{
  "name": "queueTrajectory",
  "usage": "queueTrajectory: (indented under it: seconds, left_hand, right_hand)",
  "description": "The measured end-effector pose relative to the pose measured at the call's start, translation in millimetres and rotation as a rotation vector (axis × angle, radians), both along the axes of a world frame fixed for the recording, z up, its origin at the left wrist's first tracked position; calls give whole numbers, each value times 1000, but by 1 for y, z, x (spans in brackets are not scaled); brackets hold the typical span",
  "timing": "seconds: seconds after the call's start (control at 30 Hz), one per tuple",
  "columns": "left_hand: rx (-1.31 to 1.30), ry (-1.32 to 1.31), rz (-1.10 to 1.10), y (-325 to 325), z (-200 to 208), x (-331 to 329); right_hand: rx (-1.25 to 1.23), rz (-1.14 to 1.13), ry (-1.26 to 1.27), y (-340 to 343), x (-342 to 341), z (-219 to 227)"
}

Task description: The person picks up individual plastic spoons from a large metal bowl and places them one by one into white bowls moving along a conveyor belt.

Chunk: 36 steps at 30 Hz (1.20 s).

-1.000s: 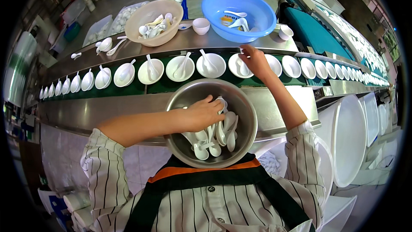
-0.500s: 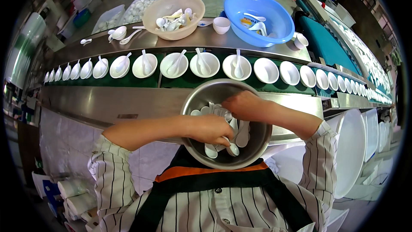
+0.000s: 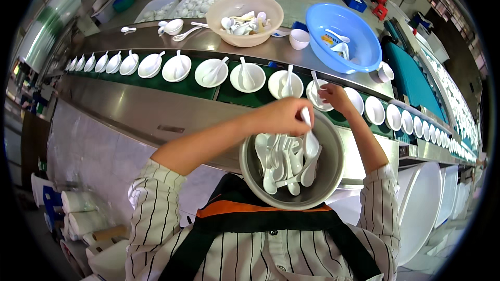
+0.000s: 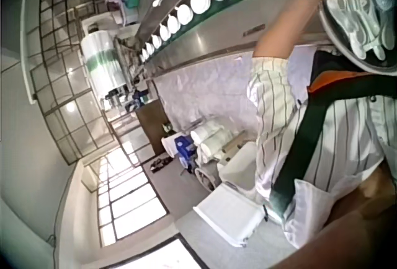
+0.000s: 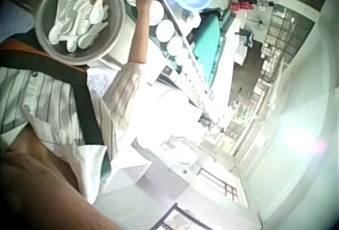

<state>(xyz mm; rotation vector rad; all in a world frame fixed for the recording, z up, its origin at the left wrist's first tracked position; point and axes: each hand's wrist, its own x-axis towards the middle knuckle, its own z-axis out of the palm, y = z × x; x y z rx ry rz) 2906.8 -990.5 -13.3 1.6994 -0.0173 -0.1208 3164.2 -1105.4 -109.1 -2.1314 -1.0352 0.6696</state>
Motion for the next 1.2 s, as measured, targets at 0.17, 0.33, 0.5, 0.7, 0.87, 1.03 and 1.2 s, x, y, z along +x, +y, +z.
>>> queueTrajectory:
  seconds: [0.17, 0.33, 0.5, 0.7, 0.87, 1.03, 1.2]
  left_hand:
    - [-240, -83, 273, 38, -26, 41]
    - [-13, -67, 494, 44, -28, 46]
    - [902, -206, -463, 6, -24, 0]
    - [1313, -546, -451, -22, -81, -9]
    - [1183, -156, -715, -25, -45, 13]
    - [996, -87, -624, -12, -29, 19]
    - [879, -25, -562, 8, -10, 25]
  right_hand:
    - [227, 572, 341, 18, -69, 83]
    - [310, 206, -199, 28, -28, 55]
    - [27, -201, -661, -2, 24, -25]
    - [86, -339, -782, -14, 34, -6]
    - [50, -253, -669, -56, 45, -20]
    - [264, 163, -52, -47, -53, 67]
    - [212, 625, 310, -49, -124, 73]
